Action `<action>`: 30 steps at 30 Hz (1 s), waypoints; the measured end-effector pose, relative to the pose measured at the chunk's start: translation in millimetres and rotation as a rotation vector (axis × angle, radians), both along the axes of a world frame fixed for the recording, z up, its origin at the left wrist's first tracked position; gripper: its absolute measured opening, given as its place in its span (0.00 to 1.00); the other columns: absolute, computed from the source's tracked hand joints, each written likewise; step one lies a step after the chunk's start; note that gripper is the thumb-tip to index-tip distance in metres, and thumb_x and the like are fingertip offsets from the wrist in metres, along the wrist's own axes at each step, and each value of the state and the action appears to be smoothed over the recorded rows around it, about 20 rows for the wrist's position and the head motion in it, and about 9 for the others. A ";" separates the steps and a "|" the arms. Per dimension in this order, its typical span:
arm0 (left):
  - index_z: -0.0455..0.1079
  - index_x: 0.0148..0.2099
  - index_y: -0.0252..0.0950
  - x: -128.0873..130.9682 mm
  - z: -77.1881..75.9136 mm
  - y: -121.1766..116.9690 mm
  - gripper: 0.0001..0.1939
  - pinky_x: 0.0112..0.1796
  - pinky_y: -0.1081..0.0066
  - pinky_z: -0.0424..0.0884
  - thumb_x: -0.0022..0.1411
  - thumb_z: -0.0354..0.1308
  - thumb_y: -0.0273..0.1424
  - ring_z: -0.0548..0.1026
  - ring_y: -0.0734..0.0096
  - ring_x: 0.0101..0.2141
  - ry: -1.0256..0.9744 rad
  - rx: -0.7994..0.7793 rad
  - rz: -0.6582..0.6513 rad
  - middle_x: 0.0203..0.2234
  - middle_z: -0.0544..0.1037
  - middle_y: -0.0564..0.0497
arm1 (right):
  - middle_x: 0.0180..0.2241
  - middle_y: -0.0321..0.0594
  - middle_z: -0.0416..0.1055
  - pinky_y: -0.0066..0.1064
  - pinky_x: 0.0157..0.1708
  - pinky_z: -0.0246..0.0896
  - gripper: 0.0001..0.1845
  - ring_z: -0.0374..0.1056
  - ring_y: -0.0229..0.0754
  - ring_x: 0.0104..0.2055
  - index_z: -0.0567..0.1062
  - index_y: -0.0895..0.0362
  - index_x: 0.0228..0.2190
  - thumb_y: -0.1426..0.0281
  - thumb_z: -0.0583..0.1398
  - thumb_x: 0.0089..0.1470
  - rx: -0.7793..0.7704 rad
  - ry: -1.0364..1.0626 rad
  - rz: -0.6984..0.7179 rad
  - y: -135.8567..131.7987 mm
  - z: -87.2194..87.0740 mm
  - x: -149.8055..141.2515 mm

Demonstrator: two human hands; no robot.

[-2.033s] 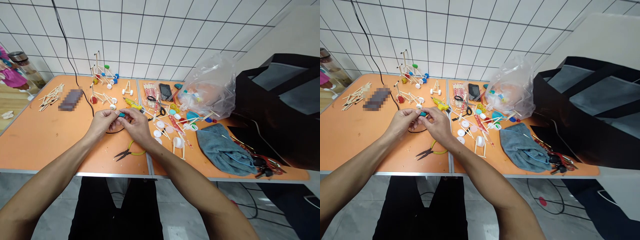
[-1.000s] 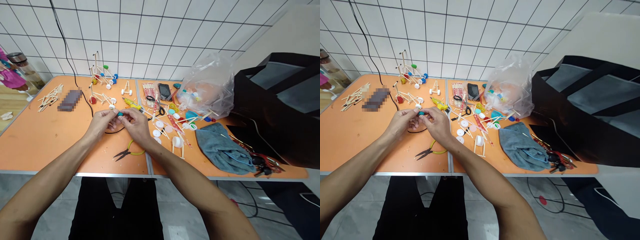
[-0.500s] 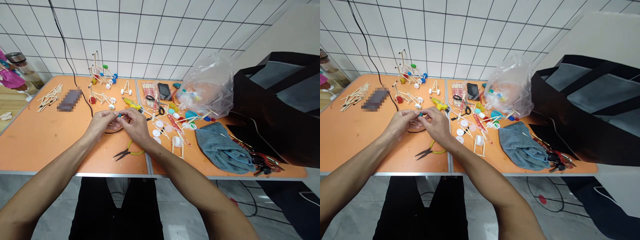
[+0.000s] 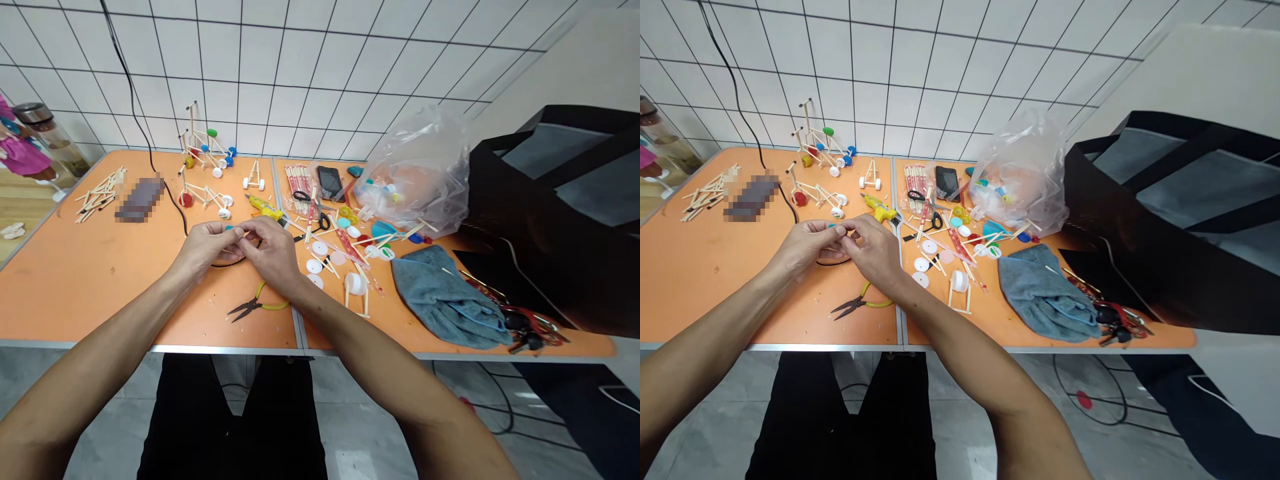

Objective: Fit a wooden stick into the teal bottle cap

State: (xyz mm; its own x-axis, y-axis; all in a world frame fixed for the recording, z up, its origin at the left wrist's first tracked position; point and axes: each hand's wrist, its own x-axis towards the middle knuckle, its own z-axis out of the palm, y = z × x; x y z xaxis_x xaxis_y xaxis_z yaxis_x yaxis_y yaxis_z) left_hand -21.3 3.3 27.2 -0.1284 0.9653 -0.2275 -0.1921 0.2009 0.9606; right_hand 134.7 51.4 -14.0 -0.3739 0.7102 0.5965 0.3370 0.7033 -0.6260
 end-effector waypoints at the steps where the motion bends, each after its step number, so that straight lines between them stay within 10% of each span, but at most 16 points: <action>1: 0.78 0.26 0.35 0.4 0.3 -0.3 0.32 0.30 0.74 0.81 0.26 0.86 0.52 0.79 0.74 0.24 -0.002 0.001 0.002 0.21 0.81 0.52 | 0.42 0.38 0.84 0.35 0.45 0.74 0.06 0.77 0.41 0.39 0.83 0.52 0.40 0.74 0.66 0.64 -0.001 -0.007 -0.001 0.0 -0.2 -0.1; 15: 0.79 0.33 0.36 -3.5 -5.9 4.6 0.27 0.29 0.72 0.81 0.50 0.80 0.54 0.85 0.64 0.27 -0.077 0.041 0.047 0.25 0.85 0.46 | 0.42 0.39 0.84 0.40 0.48 0.76 0.05 0.77 0.43 0.39 0.84 0.50 0.42 0.70 0.68 0.64 -0.052 0.083 -0.024 2.1 0.2 2.4; 30: 0.86 0.42 0.39 -12.9 -11.7 10.0 0.29 0.39 0.68 0.82 0.42 0.84 0.50 0.84 0.64 0.38 0.036 0.354 0.082 0.34 0.88 0.49 | 0.39 0.38 0.83 0.35 0.41 0.75 0.06 0.76 0.41 0.38 0.84 0.53 0.42 0.66 0.68 0.64 -0.185 0.178 0.003 4.9 5.8 3.9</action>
State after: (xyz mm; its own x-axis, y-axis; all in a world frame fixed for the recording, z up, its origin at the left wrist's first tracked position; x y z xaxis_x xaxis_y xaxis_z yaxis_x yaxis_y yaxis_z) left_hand -34.2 13.3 15.5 -0.2109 0.9695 0.1246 -0.1587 -0.1598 0.9743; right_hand 138.5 56.3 -8.2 -0.2769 0.8123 0.5134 0.2075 0.5722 -0.7934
